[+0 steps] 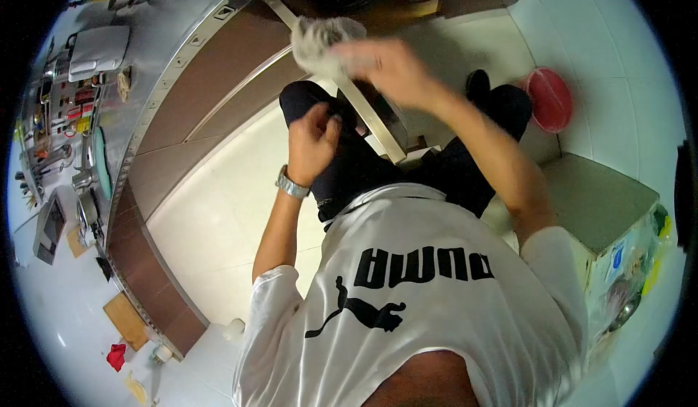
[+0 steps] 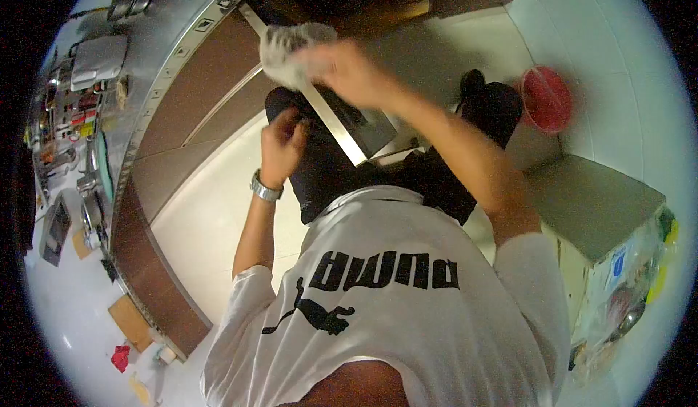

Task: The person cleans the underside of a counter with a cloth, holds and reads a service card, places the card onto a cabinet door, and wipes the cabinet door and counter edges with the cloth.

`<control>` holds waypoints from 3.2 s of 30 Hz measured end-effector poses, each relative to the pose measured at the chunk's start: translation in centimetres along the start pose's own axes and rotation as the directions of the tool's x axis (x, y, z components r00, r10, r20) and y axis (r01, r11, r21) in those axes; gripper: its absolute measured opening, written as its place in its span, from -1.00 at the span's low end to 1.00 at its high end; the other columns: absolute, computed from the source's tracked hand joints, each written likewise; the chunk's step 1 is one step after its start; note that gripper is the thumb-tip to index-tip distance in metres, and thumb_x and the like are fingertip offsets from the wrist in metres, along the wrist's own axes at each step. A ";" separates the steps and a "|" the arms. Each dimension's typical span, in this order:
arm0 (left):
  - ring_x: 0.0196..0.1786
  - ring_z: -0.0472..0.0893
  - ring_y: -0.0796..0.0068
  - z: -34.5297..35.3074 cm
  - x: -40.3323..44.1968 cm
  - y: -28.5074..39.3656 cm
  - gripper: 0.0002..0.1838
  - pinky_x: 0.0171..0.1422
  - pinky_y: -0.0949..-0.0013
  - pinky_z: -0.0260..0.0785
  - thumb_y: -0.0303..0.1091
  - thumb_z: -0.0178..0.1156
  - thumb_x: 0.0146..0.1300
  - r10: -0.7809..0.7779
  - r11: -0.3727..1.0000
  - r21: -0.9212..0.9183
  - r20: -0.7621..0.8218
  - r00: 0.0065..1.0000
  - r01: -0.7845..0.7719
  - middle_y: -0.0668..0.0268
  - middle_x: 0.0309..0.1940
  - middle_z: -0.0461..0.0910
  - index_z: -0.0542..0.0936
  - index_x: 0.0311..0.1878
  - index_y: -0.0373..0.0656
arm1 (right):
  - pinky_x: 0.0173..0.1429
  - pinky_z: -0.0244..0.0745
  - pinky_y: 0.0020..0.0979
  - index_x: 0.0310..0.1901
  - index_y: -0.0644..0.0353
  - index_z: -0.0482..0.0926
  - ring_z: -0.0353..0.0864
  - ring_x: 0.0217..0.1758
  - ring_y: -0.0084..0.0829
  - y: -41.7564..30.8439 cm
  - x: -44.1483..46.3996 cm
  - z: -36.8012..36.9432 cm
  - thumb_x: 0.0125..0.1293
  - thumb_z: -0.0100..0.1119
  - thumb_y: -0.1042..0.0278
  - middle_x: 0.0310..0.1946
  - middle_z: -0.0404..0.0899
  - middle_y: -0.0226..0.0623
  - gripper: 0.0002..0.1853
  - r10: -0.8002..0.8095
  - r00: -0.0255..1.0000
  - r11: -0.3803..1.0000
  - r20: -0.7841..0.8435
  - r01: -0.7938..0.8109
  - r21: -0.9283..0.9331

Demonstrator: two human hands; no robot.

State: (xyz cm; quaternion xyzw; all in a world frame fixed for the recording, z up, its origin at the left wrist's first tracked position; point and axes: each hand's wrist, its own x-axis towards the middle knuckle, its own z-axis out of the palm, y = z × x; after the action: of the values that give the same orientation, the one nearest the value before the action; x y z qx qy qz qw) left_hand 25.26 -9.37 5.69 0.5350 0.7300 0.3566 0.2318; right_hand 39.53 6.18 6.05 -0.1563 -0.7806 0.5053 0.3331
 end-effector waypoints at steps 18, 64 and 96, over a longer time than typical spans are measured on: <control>-0.39 0.59 0.03 -2.3 8.3 0.4 -0.67 -0.33 0.10 0.42 -0.38 0.20 0.04 0.338 0.826 0.447 0.094 0.936 -0.343 0.08 -0.38 0.62 0.50 -0.06 -0.08 | 0.04 0.42 -0.48 -0.07 0.34 0.54 0.54 -0.09 -0.48 -8.8 -10.2 -5.8 0.22 0.08 0.40 -0.11 0.57 -0.24 -0.72 0.389 0.920 0.827 -0.035 -0.333 0.453; -0.47 0.60 0.19 3.0 18.4 9.7 -0.66 -0.42 0.21 0.44 0.02 0.15 0.17 0.467 0.277 0.619 0.582 0.666 -0.735 0.17 -0.48 0.57 0.55 -0.26 -0.08 | -0.07 0.36 -0.54 0.07 0.38 0.41 0.41 -0.22 -0.57 8.3 -12.1 -2.7 0.35 -0.09 0.46 -0.25 0.50 -0.36 -0.70 0.294 0.276 0.926 -0.915 -0.320 0.201; -0.42 0.63 0.11 -3.0 33.5 8.3 -0.57 -0.38 0.19 0.46 -0.02 0.06 0.28 0.602 0.064 0.889 0.328 0.728 -0.454 0.09 -0.39 0.63 0.63 -0.15 -0.24 | 0.23 0.21 -0.23 0.22 0.19 0.31 0.32 0.20 -0.26 38.8 -18.7 3.1 0.39 -0.26 -0.07 0.18 0.33 -0.24 -0.44 0.951 -0.118 0.300 -0.285 0.129 0.945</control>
State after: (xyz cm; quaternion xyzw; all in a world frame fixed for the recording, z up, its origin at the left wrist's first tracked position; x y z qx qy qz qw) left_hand 17.46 22.93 15.39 0.7654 0.5577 -0.0457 -0.3178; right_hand 47.51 10.28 -36.16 -0.5701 0.0953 0.6285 0.5204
